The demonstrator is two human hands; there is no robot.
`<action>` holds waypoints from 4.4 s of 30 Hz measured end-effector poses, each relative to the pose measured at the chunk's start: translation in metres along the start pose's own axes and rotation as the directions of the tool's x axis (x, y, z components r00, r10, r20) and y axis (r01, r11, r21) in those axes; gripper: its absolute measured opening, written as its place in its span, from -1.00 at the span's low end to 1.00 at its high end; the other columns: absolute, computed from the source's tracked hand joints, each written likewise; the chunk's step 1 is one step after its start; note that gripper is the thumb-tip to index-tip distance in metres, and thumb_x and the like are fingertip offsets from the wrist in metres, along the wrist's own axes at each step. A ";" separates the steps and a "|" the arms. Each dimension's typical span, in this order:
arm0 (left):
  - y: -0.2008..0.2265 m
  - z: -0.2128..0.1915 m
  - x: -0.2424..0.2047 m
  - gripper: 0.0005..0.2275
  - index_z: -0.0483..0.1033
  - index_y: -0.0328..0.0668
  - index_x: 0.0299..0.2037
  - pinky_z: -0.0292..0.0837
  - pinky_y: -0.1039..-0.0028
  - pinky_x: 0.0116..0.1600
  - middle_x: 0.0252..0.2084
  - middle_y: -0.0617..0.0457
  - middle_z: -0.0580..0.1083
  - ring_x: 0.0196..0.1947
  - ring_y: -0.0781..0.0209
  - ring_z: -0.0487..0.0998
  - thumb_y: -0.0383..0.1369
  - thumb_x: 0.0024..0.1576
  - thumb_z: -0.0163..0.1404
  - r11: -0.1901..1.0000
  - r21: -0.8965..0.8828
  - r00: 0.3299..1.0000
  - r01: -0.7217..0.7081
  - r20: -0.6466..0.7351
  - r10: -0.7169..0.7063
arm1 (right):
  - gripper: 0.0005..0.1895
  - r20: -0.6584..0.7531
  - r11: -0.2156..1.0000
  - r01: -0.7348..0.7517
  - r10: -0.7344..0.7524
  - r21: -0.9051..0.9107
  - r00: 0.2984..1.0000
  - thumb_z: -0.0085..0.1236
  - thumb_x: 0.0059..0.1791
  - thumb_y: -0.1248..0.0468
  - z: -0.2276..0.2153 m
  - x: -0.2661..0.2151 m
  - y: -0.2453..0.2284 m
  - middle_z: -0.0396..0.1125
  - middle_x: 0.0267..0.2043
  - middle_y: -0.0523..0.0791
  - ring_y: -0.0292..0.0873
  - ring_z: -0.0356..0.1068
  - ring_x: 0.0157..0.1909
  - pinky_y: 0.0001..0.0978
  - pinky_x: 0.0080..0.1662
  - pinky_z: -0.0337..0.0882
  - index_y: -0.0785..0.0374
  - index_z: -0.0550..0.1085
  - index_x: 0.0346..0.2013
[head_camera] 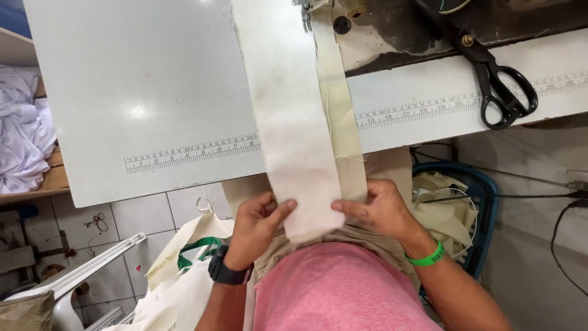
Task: Cutting and folding fabric strips at a sewing workstation in preparation for assembly
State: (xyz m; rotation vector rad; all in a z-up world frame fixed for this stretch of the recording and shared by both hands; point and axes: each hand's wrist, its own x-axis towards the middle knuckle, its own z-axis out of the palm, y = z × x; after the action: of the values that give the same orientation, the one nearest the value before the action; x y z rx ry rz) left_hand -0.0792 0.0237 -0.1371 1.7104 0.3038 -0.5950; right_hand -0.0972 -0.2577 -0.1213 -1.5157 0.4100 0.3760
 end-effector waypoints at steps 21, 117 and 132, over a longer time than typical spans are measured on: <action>0.157 0.014 0.117 -0.25 -0.01 -0.17 0.71 -0.62 -0.43 0.58 0.76 -0.12 -0.06 0.73 -0.25 -0.22 0.21 0.47 -0.46 -0.029 0.829 0.650 -0.559 0.460 0.605 | -0.72 0.146 0.978 -0.205 0.206 -0.024 0.968 0.55 -0.13 0.40 -0.016 -0.012 -0.002 0.71 -0.14 -0.01 -0.22 0.61 -0.19 -0.41 -0.17 0.66 0.48 0.77 -0.15; 0.131 -0.008 0.055 -0.28 0.11 0.25 0.71 -0.40 -0.53 0.56 0.74 -0.06 -0.02 0.73 -0.17 -0.11 0.33 0.42 -0.27 -0.089 0.860 0.658 -0.502 0.447 0.606 | -0.90 0.467 -0.183 0.553 -0.772 -0.813 0.431 0.31 0.23 0.28 0.001 0.035 -0.102 0.51 0.27 -0.10 0.11 0.41 0.41 0.17 0.33 0.25 0.19 0.60 0.04; 0.139 -0.027 0.069 0.01 -0.07 0.27 0.75 -0.57 -0.56 0.54 0.76 0.02 -0.17 0.69 -0.24 -0.38 0.63 0.18 -0.50 -0.085 0.856 0.719 -0.510 0.478 0.504 | -0.84 0.452 -0.047 0.666 -0.769 -0.745 0.452 0.45 0.20 0.20 -0.015 0.040 -0.094 0.55 0.26 -0.12 0.23 0.44 0.34 0.29 0.41 0.07 0.10 0.61 0.01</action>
State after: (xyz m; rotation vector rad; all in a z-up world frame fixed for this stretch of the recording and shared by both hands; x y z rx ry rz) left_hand 0.0552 0.0104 -0.0552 2.8655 -1.0829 -0.0964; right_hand -0.0172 -0.2760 -0.0587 -2.5481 -0.7658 -0.5200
